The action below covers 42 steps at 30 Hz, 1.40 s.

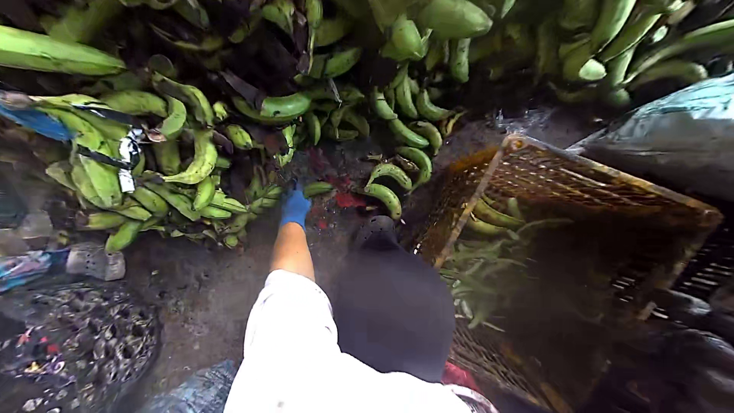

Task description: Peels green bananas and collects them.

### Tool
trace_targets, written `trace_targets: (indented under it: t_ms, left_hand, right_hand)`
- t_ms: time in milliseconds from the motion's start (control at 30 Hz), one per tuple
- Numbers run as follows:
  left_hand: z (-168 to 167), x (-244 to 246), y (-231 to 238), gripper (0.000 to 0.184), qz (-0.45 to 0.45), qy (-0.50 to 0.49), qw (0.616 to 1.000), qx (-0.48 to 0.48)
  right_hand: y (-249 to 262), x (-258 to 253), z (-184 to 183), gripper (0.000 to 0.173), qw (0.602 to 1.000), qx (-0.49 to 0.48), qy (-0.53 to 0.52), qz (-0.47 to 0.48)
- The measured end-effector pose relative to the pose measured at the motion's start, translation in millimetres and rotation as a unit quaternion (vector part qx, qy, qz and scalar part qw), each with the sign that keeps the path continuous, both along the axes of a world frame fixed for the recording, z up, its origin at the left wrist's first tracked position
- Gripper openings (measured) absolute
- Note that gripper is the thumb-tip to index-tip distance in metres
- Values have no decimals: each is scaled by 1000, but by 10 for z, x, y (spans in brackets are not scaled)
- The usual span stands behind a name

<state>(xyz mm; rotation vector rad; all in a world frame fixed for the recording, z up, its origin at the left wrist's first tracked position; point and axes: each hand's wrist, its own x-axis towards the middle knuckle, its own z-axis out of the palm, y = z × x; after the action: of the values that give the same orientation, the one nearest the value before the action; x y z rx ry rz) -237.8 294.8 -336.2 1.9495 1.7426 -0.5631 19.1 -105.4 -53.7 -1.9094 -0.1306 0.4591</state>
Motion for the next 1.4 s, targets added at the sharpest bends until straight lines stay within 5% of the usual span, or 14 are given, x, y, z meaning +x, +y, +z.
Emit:
trace_targets:
  t_ms: [167, 333, 400, 533, 667, 733, 800, 900, 1000, 1100, 1200, 1267, 1333, 1400]
  left_hand:
    - [-247, 346, -594, 67, 64, -16, 998, 24]
    - [-114, 559, -832, 82, 48, -228, 972, -14]
    - [369, 684, -779, 84, 40, -393, 919, 4]
    - [1697, 1262, -691, 96, 25, -722, 683, -104]
    - [2651, 1422, -1342, 60, -21, -717, 668, -200]
    - [2944, 1512, -1738, 56, -46, -714, 658, -235]
    - [3127, 1556, -2118, 57, -74, -709, 660, -238]
    - [3196, 1517, -2490, 57, -97, -697, 668, -243]
    - [3210, 1544, -2562, 53, -73, -713, 626, -306]
    - [3176, 1770, -2443, 38, -37, -734, 522, -433]
    - [3193, 1841, -2496, 46, -37, -689, 582, -430]
    - [3344, 2029, -2577, 53, -32, -654, 632, -413]
    - [3447, 2166, -2634, 55, -60, -646, 663, -374]
    - [3476, 2242, -2646, 52, -99, -653, 675, -328]
  right_hand:
    - [-371, 230, -666, 28, 991, 63, -6, 118]
    - [-222, -21, -425, 27, 995, 72, 4, 72]
    - [-393, 12, -450, 30, 992, 95, 14, 78]
    - [-505, -81, -674, 36, 991, 75, 98, 43]
    - [-411, -406, -920, 42, 989, 45, 137, 41]
    - [-328, -570, -563, 42, 985, 160, 47, 37]
    - [-318, -657, -68, 34, 941, 291, -159, 62]
    - [-504, -576, 303, 28, 880, 263, -385, 91]
    - [-697, -642, -322, 36, 976, 89, -119, 161]
    - [-713, -553, -498, 44, 973, 36, 140, 180]
    - [-723, -139, 51, 34, 975, 143, 94, 142]
    - [-762, 300, 300, 46, 975, 62, -169, 134]
    - [-781, 582, 376, 55, 884, -62, -443, 135]
    - [-782, 578, 318, 52, 829, -116, -528, 141]
